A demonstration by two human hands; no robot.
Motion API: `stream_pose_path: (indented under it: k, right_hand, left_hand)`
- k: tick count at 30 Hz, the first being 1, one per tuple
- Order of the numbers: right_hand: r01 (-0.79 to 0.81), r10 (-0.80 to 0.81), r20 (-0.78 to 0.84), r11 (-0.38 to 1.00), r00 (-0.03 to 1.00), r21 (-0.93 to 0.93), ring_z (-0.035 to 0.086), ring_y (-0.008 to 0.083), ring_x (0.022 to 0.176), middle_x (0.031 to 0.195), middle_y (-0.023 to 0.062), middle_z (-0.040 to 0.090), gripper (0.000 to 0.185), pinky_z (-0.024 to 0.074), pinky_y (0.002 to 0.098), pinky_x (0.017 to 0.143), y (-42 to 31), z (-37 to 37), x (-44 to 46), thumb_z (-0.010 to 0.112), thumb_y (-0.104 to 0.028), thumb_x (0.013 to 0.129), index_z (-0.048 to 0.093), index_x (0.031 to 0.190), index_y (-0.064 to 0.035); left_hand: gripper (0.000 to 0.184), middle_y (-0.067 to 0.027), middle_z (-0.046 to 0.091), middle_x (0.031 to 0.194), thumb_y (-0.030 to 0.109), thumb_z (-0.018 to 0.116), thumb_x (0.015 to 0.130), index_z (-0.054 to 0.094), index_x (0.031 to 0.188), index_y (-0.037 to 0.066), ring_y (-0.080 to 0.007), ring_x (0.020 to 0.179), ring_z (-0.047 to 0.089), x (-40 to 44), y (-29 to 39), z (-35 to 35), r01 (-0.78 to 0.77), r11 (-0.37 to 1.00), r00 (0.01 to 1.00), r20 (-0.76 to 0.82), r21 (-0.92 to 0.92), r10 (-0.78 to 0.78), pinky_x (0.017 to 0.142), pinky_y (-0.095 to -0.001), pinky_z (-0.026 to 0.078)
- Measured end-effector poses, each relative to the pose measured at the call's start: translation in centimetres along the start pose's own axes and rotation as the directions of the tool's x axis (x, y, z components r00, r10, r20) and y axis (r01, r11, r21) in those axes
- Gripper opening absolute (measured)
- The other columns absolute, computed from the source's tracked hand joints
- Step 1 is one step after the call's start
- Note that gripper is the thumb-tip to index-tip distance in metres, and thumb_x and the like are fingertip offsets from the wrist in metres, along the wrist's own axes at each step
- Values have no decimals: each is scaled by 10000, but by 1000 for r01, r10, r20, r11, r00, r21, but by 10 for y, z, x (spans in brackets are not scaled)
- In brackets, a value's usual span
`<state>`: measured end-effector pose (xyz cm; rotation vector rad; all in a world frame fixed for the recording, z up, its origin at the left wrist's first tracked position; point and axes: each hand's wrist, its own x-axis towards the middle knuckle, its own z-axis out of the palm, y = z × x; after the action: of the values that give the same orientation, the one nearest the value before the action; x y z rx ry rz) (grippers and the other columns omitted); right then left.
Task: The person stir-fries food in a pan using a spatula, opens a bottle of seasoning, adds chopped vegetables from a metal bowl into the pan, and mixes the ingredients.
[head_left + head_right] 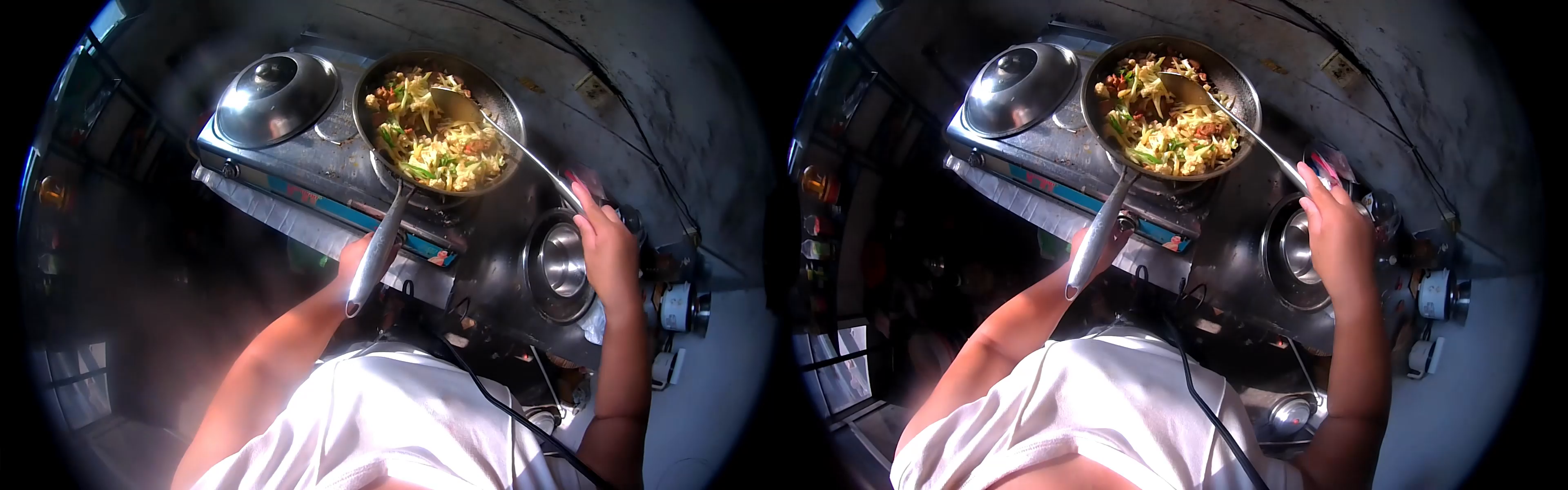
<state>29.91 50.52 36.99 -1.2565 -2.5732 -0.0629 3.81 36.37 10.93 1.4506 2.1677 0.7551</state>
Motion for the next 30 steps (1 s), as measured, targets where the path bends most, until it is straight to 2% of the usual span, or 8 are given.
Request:
stream_pose_path:
  k: [5,12,20,22,23,27,29,30]
  right_hand:
    - [28,-37,-86,994,996,-104,592,307,683,763,82,535,374,474,417,610,-12,31,15,583,-192,876,554,1245,-246]
    - [139,-128,71,975,989,-175,577,295,608,766,74,512,461,464,414,539,-12,13,-22,620,-127,825,541,1264,-242]
    - [81,-75,58,992,995,-102,575,297,644,763,85,490,493,463,420,557,10,15,-31,620,-59,800,552,1264,-209]
    - [66,-63,61,996,996,-59,583,303,655,799,86,497,481,469,428,575,12,35,-25,604,-105,827,518,1290,-205]
    - [20,-14,150,999,989,-39,587,311,686,833,91,503,506,475,429,600,8,39,-24,594,-120,840,474,1324,-203]
    - [-35,-1,236,989,972,146,586,335,751,892,110,525,536,471,446,647,16,56,-34,610,-129,837,446,1343,-195]
    - [-81,19,334,982,942,172,584,327,782,953,117,541,516,473,424,665,21,57,-37,620,-138,841,466,1331,-181]
    - [-74,17,228,967,973,242,579,306,781,977,115,541,500,473,399,673,24,57,-37,619,-125,843,481,1322,-167]
  left_hand:
    - [335,-90,647,784,396,647,821,589,982,109,-288,757,652,0,1,-1,-11,999,1000,-3,-35,11,654,-371,523]
    - [319,-102,641,778,400,667,807,595,906,106,-283,761,651,-1,5,-5,13,1000,1000,-1,16,-13,655,-358,526]
    - [313,-82,629,749,407,678,792,592,884,120,-269,730,647,-1,1,8,19,998,997,-78,55,-14,627,-361,523]
    - [337,-151,665,836,368,651,809,618,996,89,-346,804,643,2,13,-2,88,996,996,15,24,-88,710,-397,516]
    - [337,-151,665,836,368,651,809,618,996,89,-346,804,643,2,11,0,104,994,995,4,26,-104,710,-397,516]
    - [241,-138,647,779,296,624,814,609,937,89,-346,741,630,4,-8,25,-42,999,986,-163,7,43,679,-411,512]
    - [199,-125,625,728,260,598,813,606,939,106,-350,690,616,7,-10,27,-53,992,986,-149,115,70,655,-415,508]
    - [182,-119,613,703,242,585,813,605,940,114,-352,664,609,9,-8,25,-59,984,986,-141,168,84,643,-418,505]
